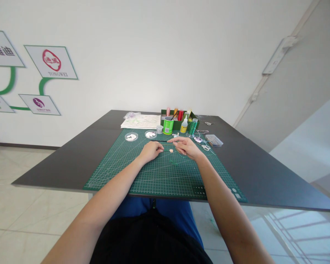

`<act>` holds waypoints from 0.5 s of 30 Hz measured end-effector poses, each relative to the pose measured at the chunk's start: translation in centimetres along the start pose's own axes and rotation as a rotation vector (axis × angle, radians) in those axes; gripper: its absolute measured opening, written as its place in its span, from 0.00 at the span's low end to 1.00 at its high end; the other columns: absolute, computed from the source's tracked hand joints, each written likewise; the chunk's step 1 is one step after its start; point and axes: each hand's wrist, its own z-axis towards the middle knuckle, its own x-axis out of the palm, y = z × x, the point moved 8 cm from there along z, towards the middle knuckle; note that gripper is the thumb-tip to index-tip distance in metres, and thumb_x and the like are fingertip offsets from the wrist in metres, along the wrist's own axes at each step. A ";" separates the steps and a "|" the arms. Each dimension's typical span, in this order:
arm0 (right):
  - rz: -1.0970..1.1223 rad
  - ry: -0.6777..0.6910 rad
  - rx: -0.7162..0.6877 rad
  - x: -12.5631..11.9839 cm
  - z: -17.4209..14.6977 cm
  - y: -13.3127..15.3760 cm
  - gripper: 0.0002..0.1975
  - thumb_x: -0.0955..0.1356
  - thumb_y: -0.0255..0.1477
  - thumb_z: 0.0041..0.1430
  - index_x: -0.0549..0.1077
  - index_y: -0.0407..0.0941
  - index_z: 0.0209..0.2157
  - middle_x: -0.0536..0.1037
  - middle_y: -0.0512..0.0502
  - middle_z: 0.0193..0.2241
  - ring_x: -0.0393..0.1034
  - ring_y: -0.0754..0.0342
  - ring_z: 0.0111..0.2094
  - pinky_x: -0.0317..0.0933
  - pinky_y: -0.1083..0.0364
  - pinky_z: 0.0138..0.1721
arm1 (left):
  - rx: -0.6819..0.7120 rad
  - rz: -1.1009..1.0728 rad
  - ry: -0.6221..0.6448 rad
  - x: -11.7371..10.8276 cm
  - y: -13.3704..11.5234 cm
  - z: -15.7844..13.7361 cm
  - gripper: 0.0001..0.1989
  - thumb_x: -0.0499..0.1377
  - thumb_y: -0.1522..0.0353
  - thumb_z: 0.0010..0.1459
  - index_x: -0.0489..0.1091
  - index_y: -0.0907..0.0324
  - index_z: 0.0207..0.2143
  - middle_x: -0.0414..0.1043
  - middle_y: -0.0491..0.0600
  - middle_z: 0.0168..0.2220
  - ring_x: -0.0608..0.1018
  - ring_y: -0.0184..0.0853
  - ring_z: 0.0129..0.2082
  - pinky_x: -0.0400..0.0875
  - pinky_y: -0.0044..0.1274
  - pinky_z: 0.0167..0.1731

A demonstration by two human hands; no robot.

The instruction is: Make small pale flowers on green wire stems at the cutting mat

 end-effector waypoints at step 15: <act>0.005 -0.017 0.013 0.0 0.1 0.1 0.20 0.70 0.39 0.62 0.78 0.38 0.48 0.58 0.62 0.10 0.46 0.63 0.12 0.42 0.59 0.18 | -0.003 -0.016 0.002 -0.2 -0.1 -0.1 0.06 0.63 0.71 0.60 0.81 0.56 0.37 0.82 0.48 0.39 0.80 0.36 0.39 0.72 0.26 0.44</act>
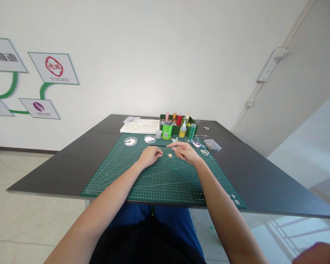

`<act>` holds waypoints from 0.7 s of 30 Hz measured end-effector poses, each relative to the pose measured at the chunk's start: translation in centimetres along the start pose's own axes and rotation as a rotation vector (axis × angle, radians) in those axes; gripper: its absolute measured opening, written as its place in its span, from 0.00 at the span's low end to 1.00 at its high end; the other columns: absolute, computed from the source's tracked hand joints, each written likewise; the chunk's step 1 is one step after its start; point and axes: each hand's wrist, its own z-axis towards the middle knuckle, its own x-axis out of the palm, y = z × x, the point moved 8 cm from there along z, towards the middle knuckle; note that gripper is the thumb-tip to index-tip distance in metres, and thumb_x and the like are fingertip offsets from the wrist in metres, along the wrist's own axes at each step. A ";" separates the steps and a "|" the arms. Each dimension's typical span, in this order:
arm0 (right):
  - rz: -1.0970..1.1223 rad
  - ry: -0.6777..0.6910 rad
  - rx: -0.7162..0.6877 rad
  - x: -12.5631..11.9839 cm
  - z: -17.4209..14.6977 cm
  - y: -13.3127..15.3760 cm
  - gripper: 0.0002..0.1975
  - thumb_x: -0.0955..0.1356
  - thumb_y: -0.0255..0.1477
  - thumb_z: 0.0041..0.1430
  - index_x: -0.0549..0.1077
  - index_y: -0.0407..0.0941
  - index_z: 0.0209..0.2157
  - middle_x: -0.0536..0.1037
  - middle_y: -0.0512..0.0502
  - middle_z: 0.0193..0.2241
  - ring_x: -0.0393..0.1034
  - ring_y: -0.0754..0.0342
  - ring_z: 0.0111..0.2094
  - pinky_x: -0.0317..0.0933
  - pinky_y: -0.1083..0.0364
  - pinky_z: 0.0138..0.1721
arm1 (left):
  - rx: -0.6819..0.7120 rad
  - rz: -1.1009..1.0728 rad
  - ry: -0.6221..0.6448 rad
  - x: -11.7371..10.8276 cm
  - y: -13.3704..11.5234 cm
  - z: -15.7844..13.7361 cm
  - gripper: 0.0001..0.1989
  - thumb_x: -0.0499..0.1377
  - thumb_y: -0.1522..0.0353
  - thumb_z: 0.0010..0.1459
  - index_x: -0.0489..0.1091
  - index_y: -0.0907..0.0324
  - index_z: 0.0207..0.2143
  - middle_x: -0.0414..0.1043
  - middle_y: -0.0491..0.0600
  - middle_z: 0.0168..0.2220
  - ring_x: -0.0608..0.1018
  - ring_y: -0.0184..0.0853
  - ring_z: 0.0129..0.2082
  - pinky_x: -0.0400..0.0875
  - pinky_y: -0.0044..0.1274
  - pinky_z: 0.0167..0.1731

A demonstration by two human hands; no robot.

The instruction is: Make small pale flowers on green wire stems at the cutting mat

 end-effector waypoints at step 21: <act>0.022 -0.009 -0.004 -0.1 0.1 -0.2 0.22 0.70 0.39 0.62 0.77 0.38 0.51 0.58 0.61 0.09 0.45 0.63 0.12 0.41 0.59 0.18 | -0.014 -0.020 -0.001 -0.2 0.2 0.1 0.06 0.63 0.71 0.60 0.81 0.57 0.38 0.81 0.49 0.38 0.80 0.36 0.37 0.72 0.25 0.41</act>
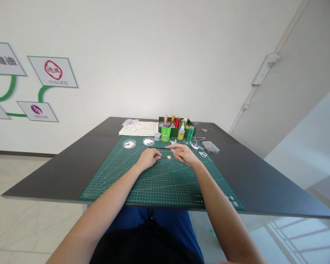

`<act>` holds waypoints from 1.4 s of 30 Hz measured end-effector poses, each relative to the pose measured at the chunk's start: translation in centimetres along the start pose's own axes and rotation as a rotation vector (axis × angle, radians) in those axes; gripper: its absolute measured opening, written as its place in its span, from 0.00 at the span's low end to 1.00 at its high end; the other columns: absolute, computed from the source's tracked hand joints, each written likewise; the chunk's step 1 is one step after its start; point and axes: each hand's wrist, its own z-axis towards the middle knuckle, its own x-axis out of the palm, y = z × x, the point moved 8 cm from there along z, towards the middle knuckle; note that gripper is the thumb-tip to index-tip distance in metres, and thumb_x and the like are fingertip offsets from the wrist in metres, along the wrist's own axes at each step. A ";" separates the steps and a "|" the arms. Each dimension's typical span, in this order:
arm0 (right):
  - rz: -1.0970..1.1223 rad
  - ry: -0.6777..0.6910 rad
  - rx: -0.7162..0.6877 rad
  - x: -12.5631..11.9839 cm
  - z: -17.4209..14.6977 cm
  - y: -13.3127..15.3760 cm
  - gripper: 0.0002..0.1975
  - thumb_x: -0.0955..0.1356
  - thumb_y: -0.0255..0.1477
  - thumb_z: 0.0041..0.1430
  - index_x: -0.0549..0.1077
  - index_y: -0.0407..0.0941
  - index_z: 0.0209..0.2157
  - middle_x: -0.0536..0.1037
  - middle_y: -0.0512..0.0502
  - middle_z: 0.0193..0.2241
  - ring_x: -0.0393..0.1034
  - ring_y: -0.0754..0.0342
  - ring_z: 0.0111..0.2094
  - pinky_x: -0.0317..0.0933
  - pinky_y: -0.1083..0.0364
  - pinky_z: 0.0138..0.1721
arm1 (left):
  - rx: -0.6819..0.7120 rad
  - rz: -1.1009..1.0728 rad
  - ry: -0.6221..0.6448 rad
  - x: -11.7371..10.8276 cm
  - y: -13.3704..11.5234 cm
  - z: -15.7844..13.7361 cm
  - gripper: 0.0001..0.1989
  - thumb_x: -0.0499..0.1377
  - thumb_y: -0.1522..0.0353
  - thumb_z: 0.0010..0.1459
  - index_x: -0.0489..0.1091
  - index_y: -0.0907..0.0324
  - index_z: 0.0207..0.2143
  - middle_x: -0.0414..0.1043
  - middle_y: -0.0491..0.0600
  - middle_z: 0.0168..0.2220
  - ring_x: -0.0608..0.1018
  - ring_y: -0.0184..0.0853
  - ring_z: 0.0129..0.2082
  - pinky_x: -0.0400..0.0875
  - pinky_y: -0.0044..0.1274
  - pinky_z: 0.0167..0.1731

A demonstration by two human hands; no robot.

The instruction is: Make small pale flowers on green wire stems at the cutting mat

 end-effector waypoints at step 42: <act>-0.020 -0.213 -0.057 -2.7 0.3 -0.3 0.24 0.70 0.41 0.61 0.76 0.38 0.51 0.56 0.62 0.10 0.45 0.62 0.14 0.40 0.59 0.19 | 0.197 -0.390 0.176 0.7 -2.9 -0.6 0.06 0.64 0.73 0.59 0.81 0.60 0.37 0.81 0.49 0.34 0.79 0.32 0.33 0.70 0.22 0.36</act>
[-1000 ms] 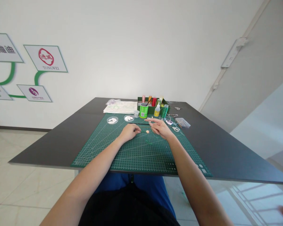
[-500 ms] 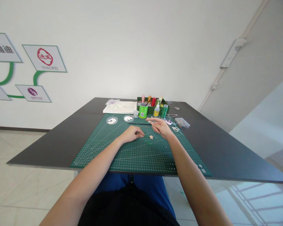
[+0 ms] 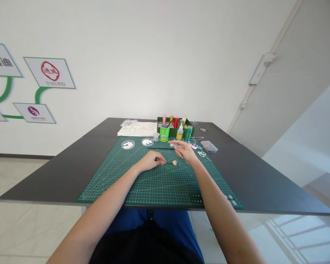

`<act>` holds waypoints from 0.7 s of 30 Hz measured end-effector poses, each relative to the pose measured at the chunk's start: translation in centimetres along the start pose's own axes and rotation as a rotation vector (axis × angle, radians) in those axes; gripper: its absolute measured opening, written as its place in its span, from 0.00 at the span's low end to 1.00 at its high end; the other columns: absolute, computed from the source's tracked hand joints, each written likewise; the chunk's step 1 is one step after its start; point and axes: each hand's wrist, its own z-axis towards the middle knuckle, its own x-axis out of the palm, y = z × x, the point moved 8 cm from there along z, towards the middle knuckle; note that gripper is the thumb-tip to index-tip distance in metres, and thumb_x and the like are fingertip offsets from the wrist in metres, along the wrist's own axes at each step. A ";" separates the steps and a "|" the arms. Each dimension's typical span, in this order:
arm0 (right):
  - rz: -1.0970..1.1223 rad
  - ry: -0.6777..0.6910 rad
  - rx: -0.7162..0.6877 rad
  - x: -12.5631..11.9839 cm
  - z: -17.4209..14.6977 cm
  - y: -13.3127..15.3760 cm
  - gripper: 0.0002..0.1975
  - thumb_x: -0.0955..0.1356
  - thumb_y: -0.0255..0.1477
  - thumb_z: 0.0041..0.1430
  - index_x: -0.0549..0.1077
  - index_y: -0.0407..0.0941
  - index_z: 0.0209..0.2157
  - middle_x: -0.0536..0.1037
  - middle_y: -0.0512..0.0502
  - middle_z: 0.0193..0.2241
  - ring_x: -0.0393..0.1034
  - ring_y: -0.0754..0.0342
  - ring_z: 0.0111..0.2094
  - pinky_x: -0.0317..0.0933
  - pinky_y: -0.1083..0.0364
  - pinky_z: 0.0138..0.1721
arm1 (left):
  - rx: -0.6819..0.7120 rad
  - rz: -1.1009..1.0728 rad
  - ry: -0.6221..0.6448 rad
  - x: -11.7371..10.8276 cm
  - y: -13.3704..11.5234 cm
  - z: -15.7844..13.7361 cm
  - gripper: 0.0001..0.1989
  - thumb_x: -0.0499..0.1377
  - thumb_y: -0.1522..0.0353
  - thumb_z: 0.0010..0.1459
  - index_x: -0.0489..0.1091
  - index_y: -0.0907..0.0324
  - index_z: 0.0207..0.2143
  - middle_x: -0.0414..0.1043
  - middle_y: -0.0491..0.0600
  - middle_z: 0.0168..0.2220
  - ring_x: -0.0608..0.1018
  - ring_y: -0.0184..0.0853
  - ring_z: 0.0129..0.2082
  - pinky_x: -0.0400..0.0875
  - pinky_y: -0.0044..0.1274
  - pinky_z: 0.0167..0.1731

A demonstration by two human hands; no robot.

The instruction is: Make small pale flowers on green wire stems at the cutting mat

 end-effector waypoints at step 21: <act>0.009 -0.048 -0.010 -0.4 0.2 -0.3 0.23 0.71 0.42 0.59 0.76 0.39 0.49 0.55 0.62 0.11 0.45 0.63 0.13 0.39 0.58 0.18 | 0.036 -0.068 -0.019 0.0 -0.3 0.1 0.06 0.67 0.68 0.57 0.82 0.60 0.36 0.80 0.50 0.33 0.76 0.33 0.31 0.67 0.22 0.34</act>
